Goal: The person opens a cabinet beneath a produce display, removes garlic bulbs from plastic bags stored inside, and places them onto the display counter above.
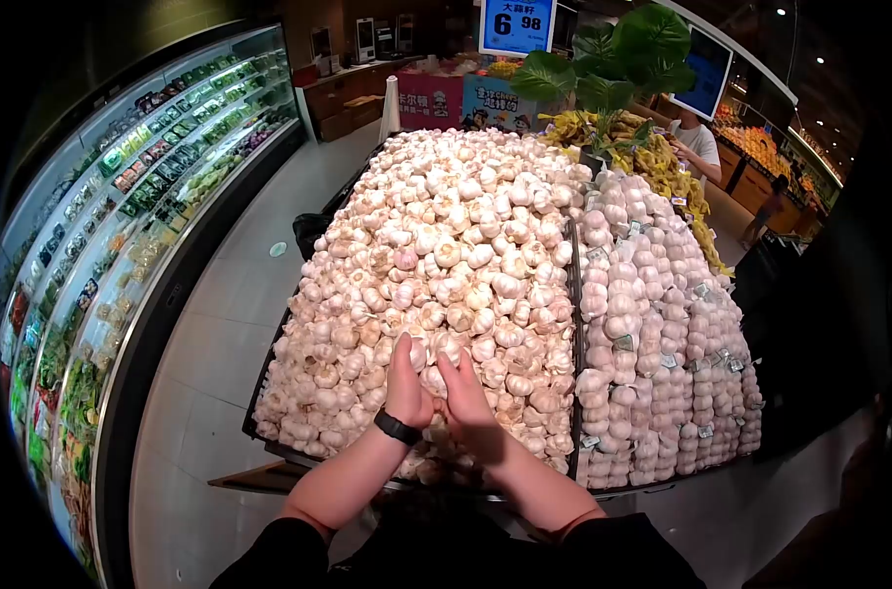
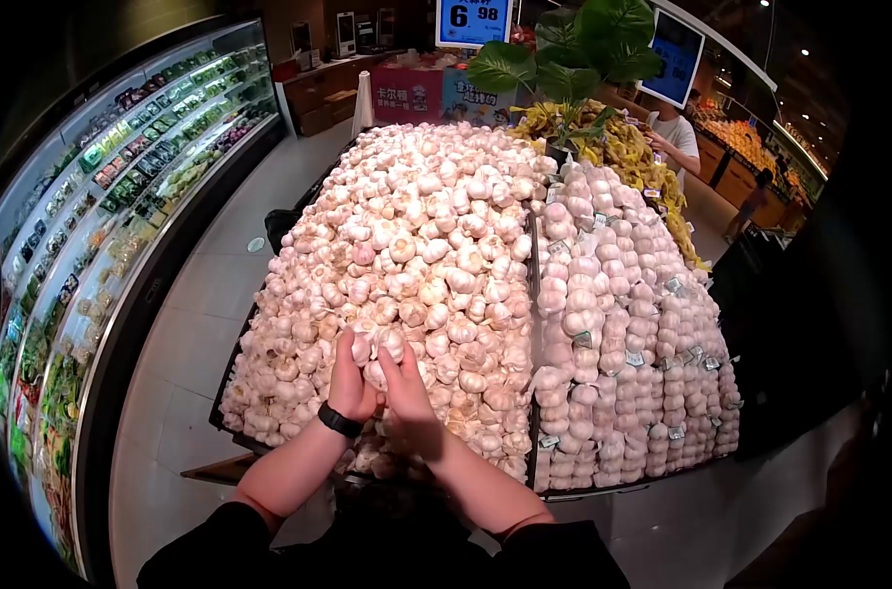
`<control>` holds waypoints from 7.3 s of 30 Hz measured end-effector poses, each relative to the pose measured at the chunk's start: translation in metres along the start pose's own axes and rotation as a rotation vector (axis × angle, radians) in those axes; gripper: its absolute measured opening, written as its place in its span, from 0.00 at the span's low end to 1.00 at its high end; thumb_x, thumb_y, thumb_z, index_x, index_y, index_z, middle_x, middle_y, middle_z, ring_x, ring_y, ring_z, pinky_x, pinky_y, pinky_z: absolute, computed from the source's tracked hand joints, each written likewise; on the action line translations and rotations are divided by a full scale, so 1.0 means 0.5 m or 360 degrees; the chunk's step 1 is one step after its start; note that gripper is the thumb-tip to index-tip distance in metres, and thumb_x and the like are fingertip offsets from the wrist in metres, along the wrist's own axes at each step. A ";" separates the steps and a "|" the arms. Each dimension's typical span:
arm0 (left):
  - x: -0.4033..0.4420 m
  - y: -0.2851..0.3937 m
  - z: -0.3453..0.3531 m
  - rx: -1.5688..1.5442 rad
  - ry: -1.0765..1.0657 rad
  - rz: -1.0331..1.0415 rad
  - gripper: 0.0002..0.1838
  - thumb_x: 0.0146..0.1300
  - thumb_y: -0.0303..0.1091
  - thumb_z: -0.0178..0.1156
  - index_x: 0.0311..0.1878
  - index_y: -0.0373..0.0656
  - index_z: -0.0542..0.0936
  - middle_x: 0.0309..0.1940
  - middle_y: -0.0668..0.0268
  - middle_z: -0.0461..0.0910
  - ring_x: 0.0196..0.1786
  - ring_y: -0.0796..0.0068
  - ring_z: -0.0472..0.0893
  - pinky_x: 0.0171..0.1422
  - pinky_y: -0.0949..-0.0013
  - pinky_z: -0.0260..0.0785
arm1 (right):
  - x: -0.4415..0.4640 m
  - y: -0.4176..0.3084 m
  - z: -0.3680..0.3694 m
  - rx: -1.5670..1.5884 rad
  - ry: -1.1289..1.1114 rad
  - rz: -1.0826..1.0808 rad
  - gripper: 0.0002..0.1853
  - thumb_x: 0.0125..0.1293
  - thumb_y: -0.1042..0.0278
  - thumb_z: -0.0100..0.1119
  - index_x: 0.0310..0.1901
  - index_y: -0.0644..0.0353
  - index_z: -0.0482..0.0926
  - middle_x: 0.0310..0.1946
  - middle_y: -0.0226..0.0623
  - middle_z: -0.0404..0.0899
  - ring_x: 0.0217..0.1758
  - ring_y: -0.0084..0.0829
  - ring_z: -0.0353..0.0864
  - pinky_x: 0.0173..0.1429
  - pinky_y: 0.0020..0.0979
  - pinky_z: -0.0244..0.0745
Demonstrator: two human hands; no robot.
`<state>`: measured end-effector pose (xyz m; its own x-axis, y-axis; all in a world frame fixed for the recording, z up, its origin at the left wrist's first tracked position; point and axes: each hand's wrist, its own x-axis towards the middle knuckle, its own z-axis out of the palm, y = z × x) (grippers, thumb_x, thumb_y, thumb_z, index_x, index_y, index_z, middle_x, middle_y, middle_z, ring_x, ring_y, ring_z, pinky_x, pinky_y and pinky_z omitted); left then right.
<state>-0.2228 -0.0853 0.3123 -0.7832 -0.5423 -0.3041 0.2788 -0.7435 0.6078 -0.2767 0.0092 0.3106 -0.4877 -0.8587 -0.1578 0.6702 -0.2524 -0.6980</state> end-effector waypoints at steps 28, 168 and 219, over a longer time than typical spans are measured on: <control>-0.411 -0.002 -0.784 0.1836 -0.0012 -0.0924 0.23 0.69 0.48 0.56 0.56 0.38 0.76 0.49 0.59 0.81 0.51 0.66 0.79 0.55 0.64 0.71 | -0.215 0.415 -0.079 -0.1062 -0.0673 0.1465 0.21 0.70 0.59 0.58 0.60 0.60 0.73 0.49 0.31 0.78 0.50 0.22 0.78 0.49 0.26 0.76; -0.383 -0.587 -1.140 -0.1147 0.0156 -0.0886 0.26 0.64 0.40 0.59 0.64 0.49 0.66 0.54 0.64 0.76 0.58 0.67 0.78 0.61 0.54 0.73 | -0.031 1.348 -0.651 -0.3382 0.0139 0.0786 0.23 0.58 0.58 0.61 0.49 0.69 0.78 0.53 0.52 0.75 0.57 0.56 0.74 0.60 0.45 0.73; -0.419 -0.554 -1.141 -0.1050 0.0132 -0.0891 0.29 0.61 0.39 0.60 0.66 0.50 0.66 0.57 0.64 0.74 0.59 0.68 0.77 0.60 0.59 0.73 | 0.157 1.345 -0.551 -0.3480 -0.1643 0.0925 0.24 0.55 0.53 0.64 0.47 0.65 0.82 0.53 0.51 0.79 0.58 0.51 0.75 0.60 0.41 0.72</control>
<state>0.1812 0.0109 -0.2108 -0.8656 -0.0368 -0.4994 0.1500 -0.9706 -0.1885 -0.0184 -0.1052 -0.3638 0.1801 -0.6587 -0.7306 -0.9712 -0.0011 -0.2384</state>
